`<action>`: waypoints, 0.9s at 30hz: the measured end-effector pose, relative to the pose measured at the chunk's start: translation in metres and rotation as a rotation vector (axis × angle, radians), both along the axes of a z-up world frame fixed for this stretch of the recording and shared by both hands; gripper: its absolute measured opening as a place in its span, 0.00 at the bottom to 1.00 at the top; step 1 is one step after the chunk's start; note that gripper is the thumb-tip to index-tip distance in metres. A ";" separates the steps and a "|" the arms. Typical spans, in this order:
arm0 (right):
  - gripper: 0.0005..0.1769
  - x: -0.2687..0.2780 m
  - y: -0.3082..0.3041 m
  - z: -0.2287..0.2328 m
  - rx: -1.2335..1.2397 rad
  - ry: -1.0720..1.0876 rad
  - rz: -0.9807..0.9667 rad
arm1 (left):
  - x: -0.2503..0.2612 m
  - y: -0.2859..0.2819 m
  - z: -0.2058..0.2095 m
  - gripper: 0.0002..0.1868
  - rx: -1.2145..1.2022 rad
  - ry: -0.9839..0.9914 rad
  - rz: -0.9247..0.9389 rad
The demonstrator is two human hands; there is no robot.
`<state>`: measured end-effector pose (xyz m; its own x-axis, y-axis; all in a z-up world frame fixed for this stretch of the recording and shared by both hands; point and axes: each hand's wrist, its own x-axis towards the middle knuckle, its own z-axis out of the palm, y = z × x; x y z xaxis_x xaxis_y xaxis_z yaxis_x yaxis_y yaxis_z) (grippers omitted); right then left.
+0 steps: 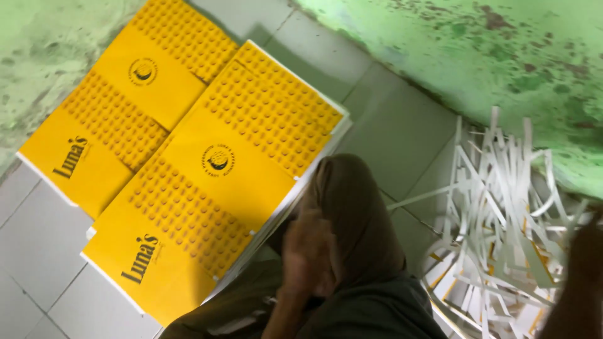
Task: The person is manually tearing off thin white border strips from a stack of yellow printed paper sheets.
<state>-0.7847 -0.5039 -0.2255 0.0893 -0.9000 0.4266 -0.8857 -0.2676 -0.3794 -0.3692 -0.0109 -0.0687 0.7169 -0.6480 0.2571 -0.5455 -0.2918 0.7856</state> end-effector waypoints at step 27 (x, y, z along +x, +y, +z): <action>0.16 0.565 0.211 0.054 0.978 0.339 0.972 | 0.077 0.425 -0.068 0.29 0.320 0.846 1.270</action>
<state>-0.2201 -0.2926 -0.1710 0.8043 -0.3375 -0.4890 -0.5880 -0.5708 -0.5732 -0.2925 0.4140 -0.1364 0.6767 0.5264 -0.5148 0.7325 -0.4106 0.5430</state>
